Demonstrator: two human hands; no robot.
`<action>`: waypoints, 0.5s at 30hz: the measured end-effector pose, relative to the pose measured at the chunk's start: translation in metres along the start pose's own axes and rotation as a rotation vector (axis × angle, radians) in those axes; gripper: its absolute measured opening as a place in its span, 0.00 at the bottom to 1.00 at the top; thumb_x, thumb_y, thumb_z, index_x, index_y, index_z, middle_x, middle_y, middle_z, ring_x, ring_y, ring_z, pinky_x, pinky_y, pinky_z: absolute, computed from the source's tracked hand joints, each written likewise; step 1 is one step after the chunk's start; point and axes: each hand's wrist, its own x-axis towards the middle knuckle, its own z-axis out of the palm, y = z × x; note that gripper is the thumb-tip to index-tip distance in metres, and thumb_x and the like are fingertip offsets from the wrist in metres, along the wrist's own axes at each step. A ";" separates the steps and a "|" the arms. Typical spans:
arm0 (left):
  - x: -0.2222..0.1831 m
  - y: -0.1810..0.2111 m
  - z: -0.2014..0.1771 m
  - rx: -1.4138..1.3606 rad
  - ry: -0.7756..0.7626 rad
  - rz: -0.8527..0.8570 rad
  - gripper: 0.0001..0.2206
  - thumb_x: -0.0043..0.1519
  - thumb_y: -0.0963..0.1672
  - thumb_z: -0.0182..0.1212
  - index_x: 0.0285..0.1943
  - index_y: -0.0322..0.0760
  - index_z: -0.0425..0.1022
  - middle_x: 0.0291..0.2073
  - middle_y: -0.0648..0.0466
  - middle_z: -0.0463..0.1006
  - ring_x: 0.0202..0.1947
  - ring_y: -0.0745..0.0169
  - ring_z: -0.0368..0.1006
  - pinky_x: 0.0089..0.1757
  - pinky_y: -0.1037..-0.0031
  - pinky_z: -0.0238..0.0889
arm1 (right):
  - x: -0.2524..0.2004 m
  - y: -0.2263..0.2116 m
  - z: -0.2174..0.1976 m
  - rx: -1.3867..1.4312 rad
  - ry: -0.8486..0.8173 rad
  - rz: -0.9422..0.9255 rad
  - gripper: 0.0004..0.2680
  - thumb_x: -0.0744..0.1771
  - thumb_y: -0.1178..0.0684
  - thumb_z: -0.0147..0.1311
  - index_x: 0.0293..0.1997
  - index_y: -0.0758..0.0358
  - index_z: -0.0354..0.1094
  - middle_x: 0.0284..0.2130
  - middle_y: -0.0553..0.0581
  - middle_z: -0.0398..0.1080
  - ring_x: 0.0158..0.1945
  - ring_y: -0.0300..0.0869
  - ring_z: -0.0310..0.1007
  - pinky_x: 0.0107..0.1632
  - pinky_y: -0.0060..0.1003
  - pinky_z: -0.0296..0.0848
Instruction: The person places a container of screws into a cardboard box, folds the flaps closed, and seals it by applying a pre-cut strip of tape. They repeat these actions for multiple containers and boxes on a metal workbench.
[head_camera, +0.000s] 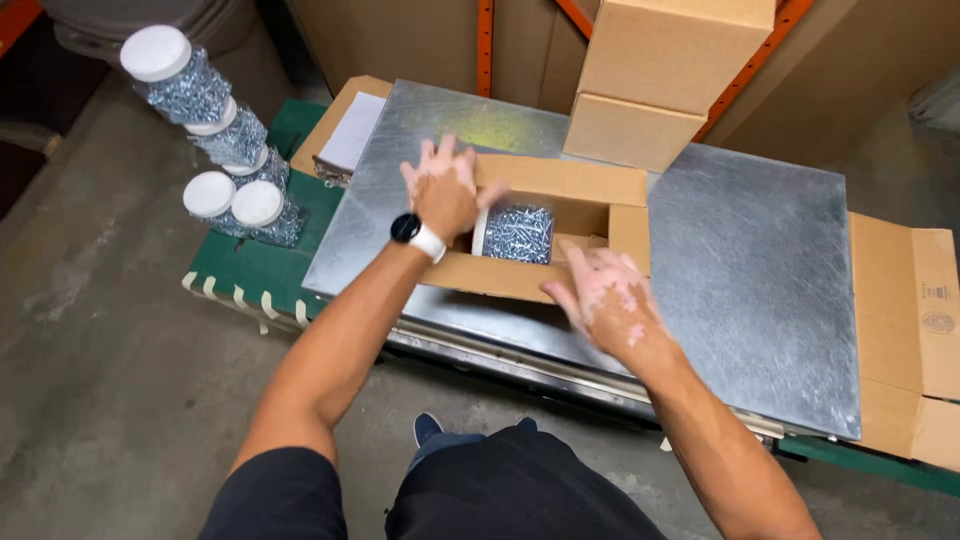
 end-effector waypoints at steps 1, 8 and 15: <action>-0.007 0.008 -0.027 -0.038 -0.240 0.005 0.27 0.64 0.62 0.66 0.64 0.50 0.75 0.72 0.53 0.66 0.71 0.40 0.60 0.58 0.35 0.64 | -0.002 -0.007 0.004 -0.122 0.080 0.012 0.21 0.73 0.29 0.48 0.66 0.52 0.71 0.48 0.57 0.85 0.67 0.48 0.78 0.64 0.46 0.68; -0.020 -0.080 -0.110 -0.949 -0.463 0.199 0.37 0.63 0.32 0.55 0.87 0.33 0.59 0.80 0.29 0.64 0.80 0.22 0.57 0.72 0.38 0.56 | -0.027 -0.008 -0.044 -0.232 0.020 0.404 0.44 0.65 0.12 0.50 0.79 0.65 0.68 0.81 0.75 0.60 0.88 0.63 0.49 0.82 0.56 0.51; -0.051 -0.096 -0.048 -0.686 -0.492 0.114 0.27 0.79 0.45 0.45 0.89 0.60 0.58 0.89 0.42 0.51 0.84 0.19 0.40 0.76 0.29 0.40 | -0.023 0.027 0.015 0.106 -0.070 0.662 0.29 0.60 0.18 0.67 0.58 0.44 0.80 0.86 0.66 0.49 0.71 0.68 0.74 0.71 0.56 0.70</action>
